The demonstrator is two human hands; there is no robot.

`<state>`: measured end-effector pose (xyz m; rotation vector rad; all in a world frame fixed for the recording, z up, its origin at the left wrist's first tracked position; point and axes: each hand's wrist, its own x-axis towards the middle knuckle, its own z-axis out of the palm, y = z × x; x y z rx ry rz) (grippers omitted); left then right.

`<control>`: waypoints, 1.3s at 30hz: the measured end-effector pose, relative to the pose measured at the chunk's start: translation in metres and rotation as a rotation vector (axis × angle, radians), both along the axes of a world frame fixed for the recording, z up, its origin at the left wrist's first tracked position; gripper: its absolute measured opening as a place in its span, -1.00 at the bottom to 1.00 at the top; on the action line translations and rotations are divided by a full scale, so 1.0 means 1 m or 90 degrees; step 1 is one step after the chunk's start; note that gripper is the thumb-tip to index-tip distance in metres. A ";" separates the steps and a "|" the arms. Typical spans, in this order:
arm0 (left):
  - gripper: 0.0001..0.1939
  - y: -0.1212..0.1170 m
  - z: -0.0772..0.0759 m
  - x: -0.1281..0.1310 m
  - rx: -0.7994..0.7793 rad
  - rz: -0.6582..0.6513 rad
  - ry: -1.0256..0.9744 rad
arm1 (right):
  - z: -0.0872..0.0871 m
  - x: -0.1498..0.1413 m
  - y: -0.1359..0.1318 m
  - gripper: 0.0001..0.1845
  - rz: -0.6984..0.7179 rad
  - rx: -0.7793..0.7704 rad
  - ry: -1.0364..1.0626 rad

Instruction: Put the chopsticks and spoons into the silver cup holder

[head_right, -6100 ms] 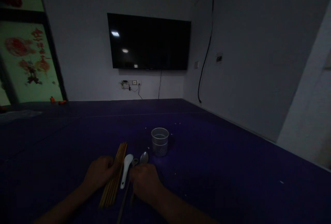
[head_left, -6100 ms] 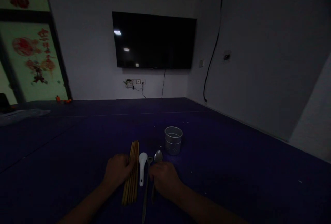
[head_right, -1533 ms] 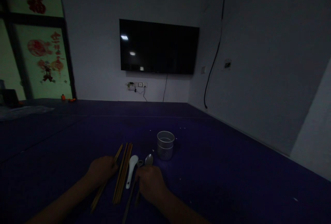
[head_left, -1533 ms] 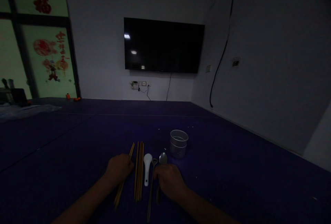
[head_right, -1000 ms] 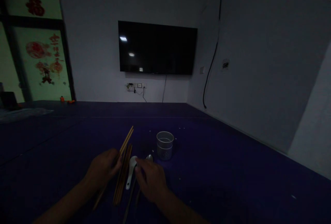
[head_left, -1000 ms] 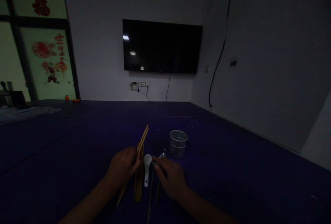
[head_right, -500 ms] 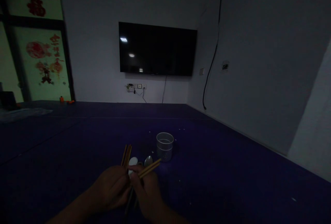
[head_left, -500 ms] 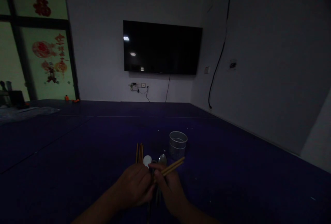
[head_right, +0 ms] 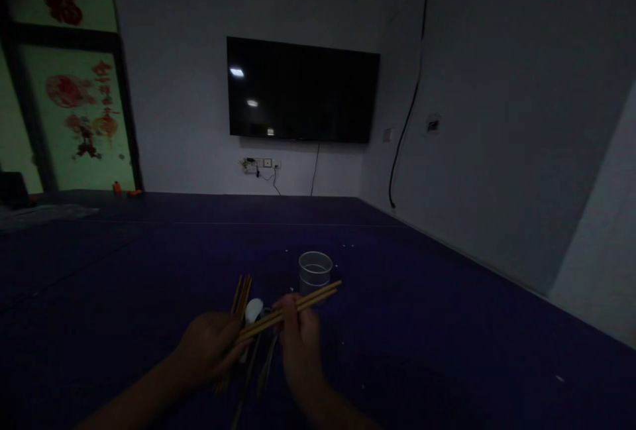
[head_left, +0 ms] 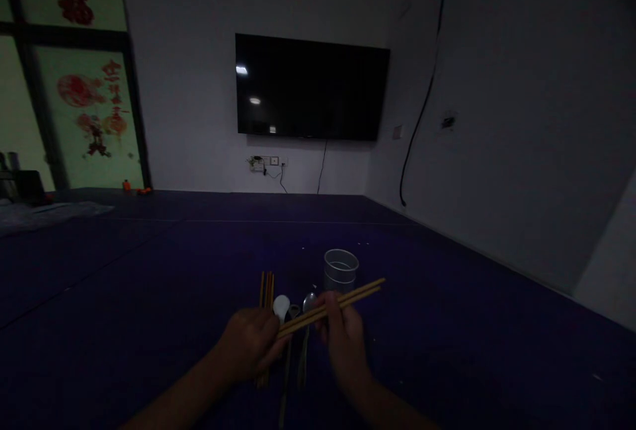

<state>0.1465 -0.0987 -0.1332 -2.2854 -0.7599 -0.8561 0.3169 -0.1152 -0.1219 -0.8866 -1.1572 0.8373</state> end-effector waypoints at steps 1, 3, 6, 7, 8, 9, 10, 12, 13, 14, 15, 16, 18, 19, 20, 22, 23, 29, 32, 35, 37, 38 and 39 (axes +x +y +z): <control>-0.70 0.001 -0.002 0.000 -0.004 -0.002 -0.001 | -0.001 -0.001 0.000 -0.51 0.032 0.018 -0.031; -0.67 0.002 -0.004 0.000 -0.016 -0.006 -0.011 | -0.004 -0.003 -0.002 -0.55 0.099 0.059 -0.099; -0.65 0.001 -0.005 0.000 -0.070 -0.012 -0.055 | -0.006 -0.001 -0.005 -0.54 0.107 0.110 -0.176; -0.65 0.001 -0.005 -0.001 -0.098 -0.010 -0.081 | -0.004 0.001 -0.005 -0.53 0.077 0.129 -0.188; -0.65 0.001 -0.004 -0.002 -0.128 -0.005 -0.111 | -0.002 0.005 -0.004 -0.53 0.035 0.154 -0.193; -0.66 0.002 -0.003 -0.003 -0.157 0.004 -0.143 | 0.002 0.010 -0.002 -0.52 -0.026 0.185 -0.188; -0.66 0.002 -0.002 -0.003 -0.185 0.018 -0.178 | 0.006 0.017 0.001 -0.53 -0.083 0.215 -0.190; -0.68 0.004 0.001 -0.004 -0.236 0.050 -0.243 | 0.017 0.031 0.009 -0.51 -0.175 0.271 -0.214; -0.69 0.005 0.001 -0.005 -0.260 0.064 -0.272 | 0.023 0.038 0.014 -0.51 -0.218 0.289 -0.233; -0.70 0.006 0.002 -0.005 -0.284 0.076 -0.296 | 0.029 0.046 0.019 -0.50 -0.266 0.299 -0.248; -0.70 0.007 0.002 -0.005 -0.307 0.083 -0.314 | 0.034 0.053 0.024 -0.50 -0.307 0.299 -0.262; -0.69 0.008 0.002 -0.004 -0.328 0.087 -0.326 | 0.038 0.060 0.030 -0.50 -0.333 0.296 -0.286; -0.68 0.009 0.001 -0.004 -0.363 0.092 -0.332 | 0.042 0.072 0.040 -0.48 -0.383 0.268 -0.320; -0.68 0.010 0.000 -0.004 -0.373 0.092 -0.331 | 0.043 0.077 0.045 -0.47 -0.395 0.237 -0.334; -0.67 0.011 0.000 -0.004 -0.379 0.091 -0.327 | 0.042 0.082 0.050 -0.45 -0.399 0.205 -0.342; -0.66 0.012 -0.002 -0.004 -0.383 0.091 -0.317 | 0.039 0.089 0.060 -0.41 -0.391 0.158 -0.340; -0.65 0.013 -0.002 -0.004 -0.383 0.091 -0.314 | 0.037 0.092 0.064 -0.40 -0.380 0.141 -0.334; -0.63 0.011 -0.002 -0.001 -0.377 0.087 -0.311 | 0.022 0.100 0.091 -0.34 -0.320 0.133 -0.426; -0.65 0.011 -0.002 -0.001 -0.368 0.087 -0.315 | 0.015 0.100 0.101 -0.33 -0.313 0.167 -0.470; -0.66 0.012 -0.003 -0.001 -0.376 0.090 -0.323 | 0.010 0.101 0.106 -0.34 -0.299 0.172 -0.468; -0.65 0.012 -0.003 -0.001 -0.384 0.084 -0.320 | 0.008 0.103 0.108 -0.34 -0.287 0.169 -0.463; -0.65 0.012 -0.002 -0.001 -0.386 0.080 -0.318 | 0.007 0.103 0.108 -0.35 -0.280 0.165 -0.459; -0.65 0.013 -0.002 -0.001 -0.388 0.077 -0.314 | 0.005 0.104 0.109 -0.36 -0.276 0.161 -0.453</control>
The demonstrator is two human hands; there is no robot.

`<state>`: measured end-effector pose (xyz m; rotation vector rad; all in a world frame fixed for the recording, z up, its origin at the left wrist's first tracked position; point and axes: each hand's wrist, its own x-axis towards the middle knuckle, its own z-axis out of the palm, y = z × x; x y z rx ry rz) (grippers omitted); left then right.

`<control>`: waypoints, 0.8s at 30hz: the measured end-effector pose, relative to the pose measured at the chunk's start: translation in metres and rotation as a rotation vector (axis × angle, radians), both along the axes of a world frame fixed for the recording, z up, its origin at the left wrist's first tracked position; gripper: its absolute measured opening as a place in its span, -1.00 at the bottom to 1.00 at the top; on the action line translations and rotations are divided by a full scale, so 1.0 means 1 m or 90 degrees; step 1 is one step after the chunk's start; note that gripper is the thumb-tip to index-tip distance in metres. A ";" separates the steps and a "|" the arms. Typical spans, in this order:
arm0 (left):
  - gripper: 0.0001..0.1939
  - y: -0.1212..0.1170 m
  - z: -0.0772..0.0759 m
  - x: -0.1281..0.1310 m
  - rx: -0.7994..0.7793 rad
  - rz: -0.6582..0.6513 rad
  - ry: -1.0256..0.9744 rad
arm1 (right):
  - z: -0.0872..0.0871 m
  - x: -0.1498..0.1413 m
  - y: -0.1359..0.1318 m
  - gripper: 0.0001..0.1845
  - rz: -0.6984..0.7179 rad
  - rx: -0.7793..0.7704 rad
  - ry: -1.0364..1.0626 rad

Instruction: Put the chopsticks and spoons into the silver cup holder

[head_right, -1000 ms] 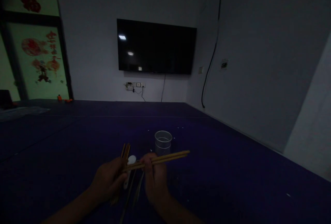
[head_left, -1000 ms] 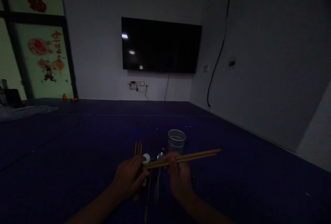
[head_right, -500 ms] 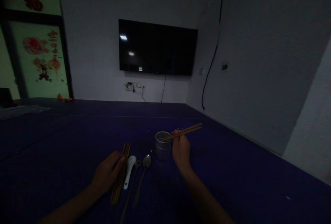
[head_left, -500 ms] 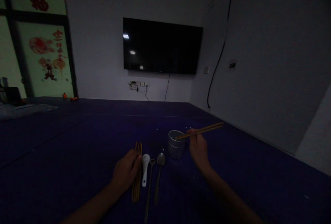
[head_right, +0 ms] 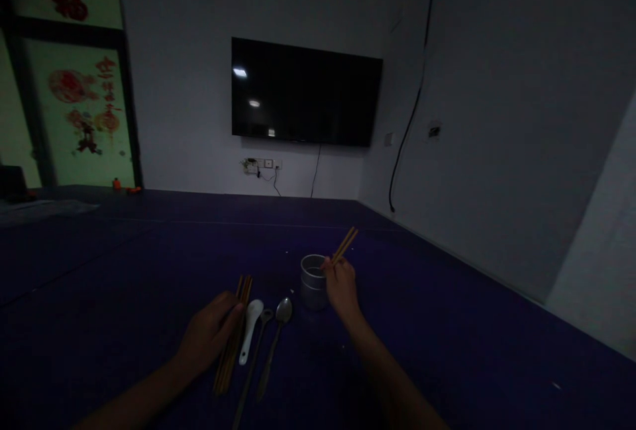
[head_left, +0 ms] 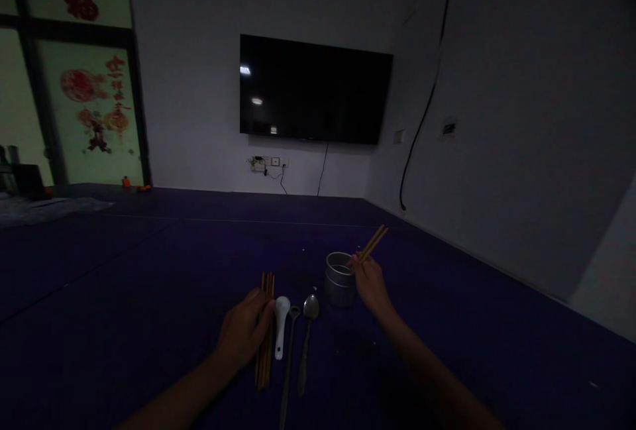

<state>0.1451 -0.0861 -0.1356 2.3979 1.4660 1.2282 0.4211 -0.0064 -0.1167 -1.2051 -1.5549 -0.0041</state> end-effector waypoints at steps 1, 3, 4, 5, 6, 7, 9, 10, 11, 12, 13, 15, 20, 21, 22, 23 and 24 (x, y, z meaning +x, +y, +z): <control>-0.65 0.000 0.000 0.000 -0.002 -0.002 0.003 | -0.001 0.001 0.001 -0.36 0.002 -0.004 0.008; -0.64 0.001 0.000 -0.001 -0.005 -0.001 0.006 | -0.004 0.001 0.001 -0.37 0.004 -0.008 0.028; -0.64 0.001 0.000 -0.001 -0.008 0.001 0.007 | -0.006 0.000 0.002 -0.38 0.004 -0.008 0.038; -0.64 0.001 0.000 -0.001 -0.010 0.004 0.007 | -0.007 0.000 0.002 -0.38 0.004 -0.008 0.049; -0.64 0.001 0.000 -0.001 -0.012 0.007 0.007 | -0.009 -0.001 0.002 -0.38 0.003 -0.007 0.058; -0.65 0.000 0.000 0.000 -0.013 0.012 0.006 | -0.010 -0.002 0.002 -0.38 0.001 -0.008 0.070; -0.66 0.000 0.001 -0.001 -0.014 0.019 0.006 | -0.013 -0.003 0.002 -0.37 -0.004 -0.018 0.102; -0.66 0.000 0.000 -0.001 -0.015 0.023 0.006 | -0.014 -0.003 0.001 -0.35 -0.005 -0.027 0.122; -0.67 0.001 0.000 -0.001 -0.015 0.025 0.007 | -0.014 -0.004 0.001 -0.33 -0.006 -0.036 0.141; -0.68 0.001 0.000 -0.002 -0.015 0.027 0.007 | -0.014 -0.004 -0.001 -0.32 -0.006 -0.044 0.157; -0.69 0.002 -0.001 -0.002 -0.014 0.029 0.008 | -0.013 -0.004 -0.002 -0.32 -0.006 -0.047 0.167; -0.73 0.004 -0.003 -0.004 -0.011 0.039 0.009 | -0.008 -0.006 -0.008 -0.34 -0.022 -0.023 0.174; -0.81 0.006 -0.004 -0.006 -0.052 0.108 0.024 | 0.010 -0.018 -0.039 -0.42 -0.186 0.209 0.226; -0.83 0.006 -0.003 -0.006 -0.072 0.126 0.032 | 0.011 -0.023 -0.047 -0.47 -0.191 0.255 0.204; -0.85 0.006 -0.003 -0.006 -0.088 0.142 0.042 | 0.012 -0.030 -0.055 -0.54 -0.172 0.290 0.159; -0.87 0.005 -0.002 -0.006 -0.100 0.155 0.051 | 0.011 -0.037 -0.063 -0.65 -0.135 0.308 0.097; -0.88 0.005 -0.002 -0.006 -0.104 0.163 0.059 | 0.007 -0.044 -0.070 -0.73 -0.080 0.314 0.024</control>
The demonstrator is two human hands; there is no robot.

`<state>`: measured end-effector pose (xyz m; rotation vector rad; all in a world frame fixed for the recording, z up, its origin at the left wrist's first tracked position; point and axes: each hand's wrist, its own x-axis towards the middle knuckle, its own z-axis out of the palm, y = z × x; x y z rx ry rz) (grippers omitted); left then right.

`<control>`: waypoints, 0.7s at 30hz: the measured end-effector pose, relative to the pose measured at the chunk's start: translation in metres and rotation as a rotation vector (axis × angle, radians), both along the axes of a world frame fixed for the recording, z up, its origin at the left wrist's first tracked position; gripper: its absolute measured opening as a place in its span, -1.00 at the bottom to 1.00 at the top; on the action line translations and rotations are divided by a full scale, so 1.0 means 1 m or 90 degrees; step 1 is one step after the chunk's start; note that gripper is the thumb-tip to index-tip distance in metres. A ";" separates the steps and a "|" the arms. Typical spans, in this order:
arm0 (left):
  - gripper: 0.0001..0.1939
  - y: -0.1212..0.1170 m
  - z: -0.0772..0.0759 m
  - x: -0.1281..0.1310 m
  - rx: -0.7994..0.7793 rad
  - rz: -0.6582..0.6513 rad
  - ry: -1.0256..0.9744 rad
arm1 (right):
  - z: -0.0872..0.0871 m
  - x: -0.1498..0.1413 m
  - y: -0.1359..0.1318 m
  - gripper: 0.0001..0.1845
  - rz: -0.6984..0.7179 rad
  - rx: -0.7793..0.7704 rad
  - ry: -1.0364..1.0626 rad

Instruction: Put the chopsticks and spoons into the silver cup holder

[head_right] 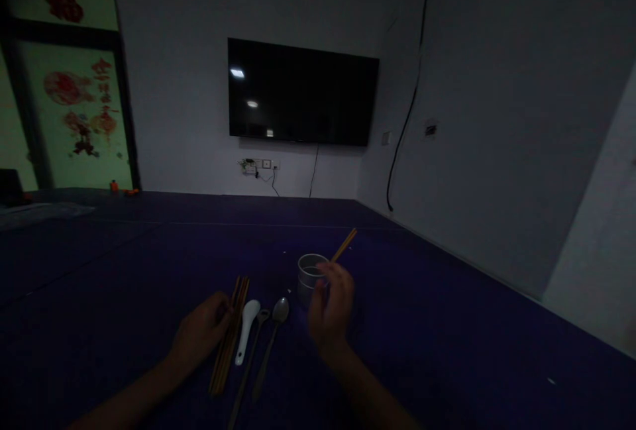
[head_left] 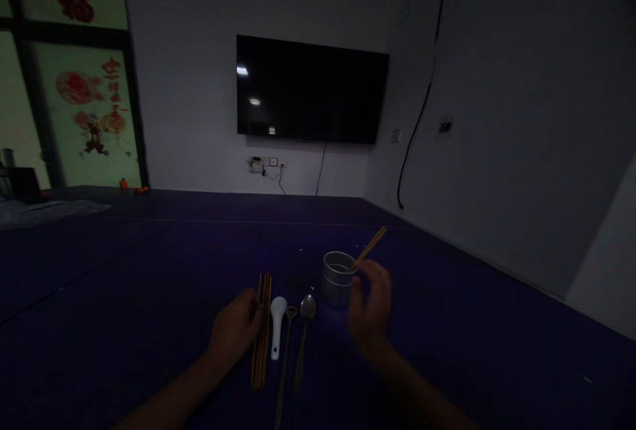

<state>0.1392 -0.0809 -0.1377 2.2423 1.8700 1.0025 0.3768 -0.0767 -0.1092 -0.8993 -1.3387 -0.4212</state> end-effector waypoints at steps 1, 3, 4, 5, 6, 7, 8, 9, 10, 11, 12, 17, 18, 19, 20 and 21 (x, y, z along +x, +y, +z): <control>-0.89 0.000 0.000 0.000 0.000 0.004 0.007 | -0.004 -0.008 -0.006 -0.73 0.051 0.000 -0.100; -0.90 0.000 -0.001 0.000 0.007 0.006 0.017 | -0.016 -0.024 -0.016 -0.65 0.161 -0.017 -0.299; -0.90 0.001 -0.002 -0.001 0.007 0.006 0.020 | -0.022 -0.031 -0.019 -0.63 0.195 -0.034 -0.370; -0.91 0.002 -0.003 -0.001 0.005 0.005 0.022 | -0.027 -0.037 -0.021 -0.62 0.212 -0.043 -0.414; -0.91 0.003 -0.003 -0.002 0.001 0.003 0.023 | -0.032 -0.041 -0.022 -0.62 0.221 -0.046 -0.442; -0.92 0.003 -0.004 -0.002 -0.005 -0.002 0.025 | -0.036 -0.044 -0.021 -0.62 0.227 -0.055 -0.459; -0.92 0.004 -0.005 -0.002 -0.013 -0.008 0.026 | -0.038 -0.046 -0.020 -0.63 0.233 -0.065 -0.471; -0.92 0.005 -0.005 -0.003 -0.022 -0.015 0.027 | -0.040 -0.047 -0.018 -0.64 0.238 -0.076 -0.475; -0.91 0.006 -0.005 -0.003 -0.030 -0.023 0.027 | -0.041 -0.047 -0.016 -0.66 0.243 -0.090 -0.476; -0.91 0.007 -0.006 -0.004 -0.038 -0.029 0.028 | -0.042 -0.046 -0.014 -0.68 0.248 -0.104 -0.472; -0.91 0.007 -0.006 -0.004 -0.045 -0.033 0.028 | -0.042 -0.045 -0.012 -0.70 0.254 -0.119 -0.464; -0.92 0.009 -0.007 -0.004 -0.061 -0.035 0.025 | -0.044 -0.043 -0.010 -0.73 0.278 -0.178 -0.427; -0.92 0.009 -0.007 -0.004 -0.063 -0.035 0.024 | -0.045 -0.044 -0.010 -0.73 0.278 -0.182 -0.431; -0.92 0.009 -0.007 -0.004 -0.066 -0.032 0.024 | -0.046 -0.045 -0.010 -0.74 0.277 -0.184 -0.436; -0.92 0.009 -0.006 -0.004 -0.073 -0.029 0.024 | -0.046 -0.045 -0.010 -0.75 0.276 -0.185 -0.443; -0.92 0.009 -0.006 -0.003 -0.081 -0.025 0.023 | -0.047 -0.046 -0.010 -0.76 0.273 -0.183 -0.449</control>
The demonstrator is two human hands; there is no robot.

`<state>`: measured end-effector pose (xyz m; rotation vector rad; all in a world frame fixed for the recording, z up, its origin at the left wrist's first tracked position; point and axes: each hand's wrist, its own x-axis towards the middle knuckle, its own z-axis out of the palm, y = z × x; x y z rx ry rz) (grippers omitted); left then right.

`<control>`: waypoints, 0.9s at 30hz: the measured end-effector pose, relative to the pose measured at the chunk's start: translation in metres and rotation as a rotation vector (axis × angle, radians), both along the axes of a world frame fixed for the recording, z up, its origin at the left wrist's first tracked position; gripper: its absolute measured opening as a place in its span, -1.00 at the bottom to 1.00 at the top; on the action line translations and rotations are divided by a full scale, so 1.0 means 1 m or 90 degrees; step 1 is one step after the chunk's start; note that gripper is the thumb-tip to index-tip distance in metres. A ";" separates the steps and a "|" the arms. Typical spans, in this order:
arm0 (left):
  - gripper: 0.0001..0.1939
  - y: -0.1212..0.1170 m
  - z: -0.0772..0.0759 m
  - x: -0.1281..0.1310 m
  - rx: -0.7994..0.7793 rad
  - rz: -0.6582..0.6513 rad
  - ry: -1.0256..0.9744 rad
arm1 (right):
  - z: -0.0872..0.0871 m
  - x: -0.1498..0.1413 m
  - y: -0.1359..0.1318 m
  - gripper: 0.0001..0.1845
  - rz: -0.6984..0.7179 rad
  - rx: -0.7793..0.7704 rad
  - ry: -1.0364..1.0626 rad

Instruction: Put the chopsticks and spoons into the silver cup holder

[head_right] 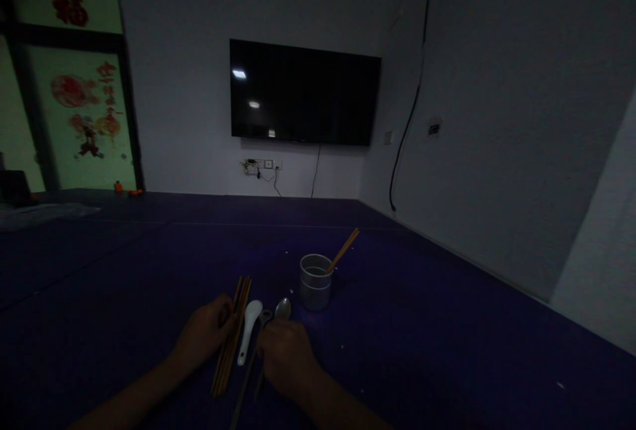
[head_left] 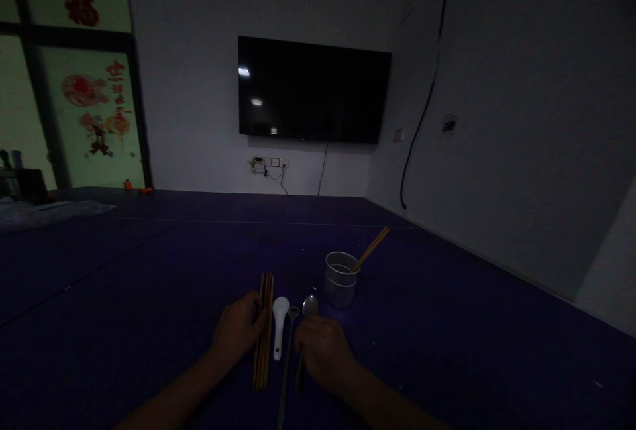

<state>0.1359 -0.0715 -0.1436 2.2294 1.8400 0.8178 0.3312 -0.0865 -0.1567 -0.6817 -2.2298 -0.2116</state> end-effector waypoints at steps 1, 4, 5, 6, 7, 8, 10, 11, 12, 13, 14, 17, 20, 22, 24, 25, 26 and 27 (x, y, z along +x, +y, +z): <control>-0.92 0.000 0.000 0.000 -0.009 0.005 0.000 | -0.001 0.000 0.001 -0.77 0.000 0.003 -0.003; -0.93 0.000 0.001 0.002 -0.028 0.013 -0.002 | -0.005 0.000 0.004 -0.79 -0.001 0.001 -0.013; -0.94 0.000 0.001 0.002 -0.028 0.010 -0.003 | -0.006 0.000 0.004 -0.79 -0.005 -0.003 -0.018; -0.94 0.001 0.001 0.002 -0.027 0.008 -0.003 | -0.007 0.001 0.005 -0.79 -0.010 -0.009 -0.025; -0.94 0.001 0.000 0.002 -0.025 0.005 -0.001 | -0.007 0.001 0.005 -0.79 -0.019 -0.018 -0.034; -0.94 0.001 0.000 0.001 -0.024 0.003 0.001 | -0.007 0.001 0.005 -0.79 -0.029 -0.028 -0.044; -0.94 0.002 -0.001 0.001 -0.024 0.003 0.005 | -0.006 0.001 0.005 -0.79 -0.044 -0.049 -0.063; -0.93 0.002 -0.001 0.001 -0.025 0.002 0.005 | -0.006 0.001 0.004 -0.78 -0.048 -0.055 -0.071; -0.93 0.002 -0.002 0.001 -0.025 0.001 0.005 | -0.006 0.001 0.004 -0.78 -0.052 -0.058 -0.078; -0.93 0.002 -0.002 0.001 -0.026 0.001 0.004 | -0.005 0.001 0.003 -0.78 -0.054 -0.060 -0.085; -0.93 0.002 -0.001 0.001 -0.026 0.001 0.003 | -0.004 0.001 0.003 -0.78 -0.058 -0.062 -0.094; -0.92 0.001 -0.001 0.001 -0.026 -0.003 0.003 | -0.002 0.001 0.001 -0.77 -0.071 -0.072 -0.118; -0.91 0.000 0.000 0.002 -0.023 -0.006 0.001 | -0.002 0.000 0.001 -0.77 -0.070 -0.073 -0.109; -0.91 0.000 0.001 0.002 -0.026 -0.006 -0.002 | -0.002 0.000 0.001 -0.76 -0.065 -0.078 -0.099; -0.90 -0.001 0.002 0.003 -0.032 -0.008 -0.004 | -0.002 0.000 0.002 -0.75 -0.064 -0.092 -0.102; -0.90 -0.001 0.003 0.003 -0.034 -0.009 -0.005 | -0.002 0.000 0.002 -0.75 -0.065 -0.100 -0.109; -0.90 -0.001 0.003 0.003 -0.035 -0.009 -0.006 | -0.001 0.000 0.001 -0.75 -0.067 -0.109 -0.116; -0.89 -0.001 0.004 0.003 -0.035 -0.009 -0.007 | -0.001 0.000 0.001 -0.75 -0.070 -0.118 -0.121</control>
